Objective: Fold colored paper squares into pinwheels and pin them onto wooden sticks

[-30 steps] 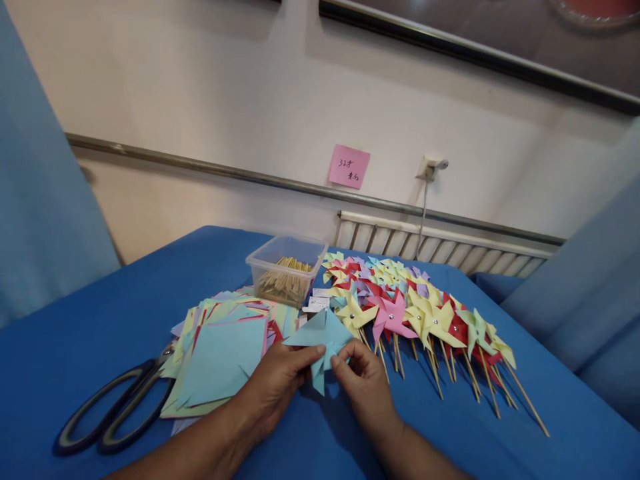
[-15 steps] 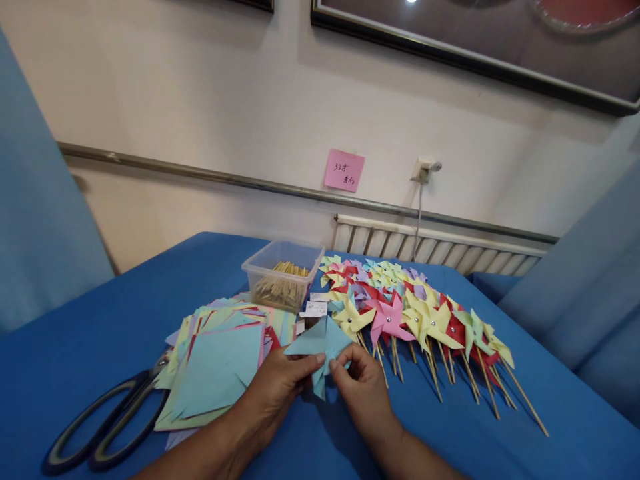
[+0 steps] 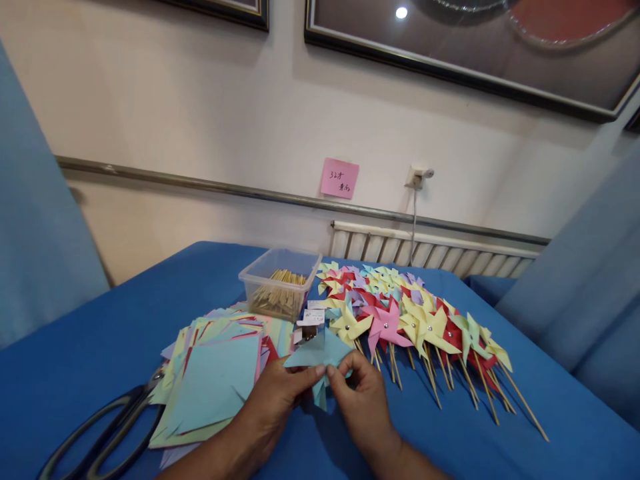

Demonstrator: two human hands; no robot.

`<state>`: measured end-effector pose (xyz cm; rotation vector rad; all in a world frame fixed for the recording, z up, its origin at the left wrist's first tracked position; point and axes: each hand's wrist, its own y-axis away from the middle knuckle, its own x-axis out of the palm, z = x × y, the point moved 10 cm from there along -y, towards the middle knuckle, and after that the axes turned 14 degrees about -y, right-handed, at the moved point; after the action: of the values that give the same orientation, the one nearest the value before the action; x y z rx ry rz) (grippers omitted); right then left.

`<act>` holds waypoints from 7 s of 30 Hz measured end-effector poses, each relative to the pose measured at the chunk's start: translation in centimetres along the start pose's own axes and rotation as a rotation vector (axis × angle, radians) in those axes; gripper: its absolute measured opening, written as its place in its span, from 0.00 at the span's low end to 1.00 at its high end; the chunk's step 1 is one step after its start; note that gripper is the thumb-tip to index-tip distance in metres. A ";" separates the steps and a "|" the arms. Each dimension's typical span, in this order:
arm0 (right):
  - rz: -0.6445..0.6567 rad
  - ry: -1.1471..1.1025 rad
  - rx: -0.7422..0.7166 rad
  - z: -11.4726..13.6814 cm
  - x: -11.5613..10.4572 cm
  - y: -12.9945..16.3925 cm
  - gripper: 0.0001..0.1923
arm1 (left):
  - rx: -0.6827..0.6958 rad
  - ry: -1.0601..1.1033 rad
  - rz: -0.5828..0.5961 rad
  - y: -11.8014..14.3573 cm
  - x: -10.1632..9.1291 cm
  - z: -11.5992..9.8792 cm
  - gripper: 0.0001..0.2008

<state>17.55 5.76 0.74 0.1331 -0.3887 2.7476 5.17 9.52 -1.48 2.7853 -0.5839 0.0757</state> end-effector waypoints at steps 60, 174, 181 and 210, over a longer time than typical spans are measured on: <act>0.091 -0.428 0.143 -1.0 -0.8 -2.0 0.17 | 0.096 -0.187 0.083 0.7 0.1 -2.6 0.15; 0.140 -0.208 0.182 -1.7 0.9 0.8 0.16 | -0.043 -0.011 -0.039 0.8 0.0 0.6 0.08; -0.024 -0.344 0.058 -0.1 -1.7 -0.2 0.20 | -0.025 -0.080 0.022 0.7 0.2 -0.2 0.06; 0.017 -0.534 0.339 -3.7 0.4 0.4 0.21 | -0.060 -0.068 -0.043 1.0 0.6 0.9 0.12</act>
<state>16.91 6.63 -2.85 0.9622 -0.0477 2.7367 5.31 8.16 -2.02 2.7502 -0.5326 -0.0452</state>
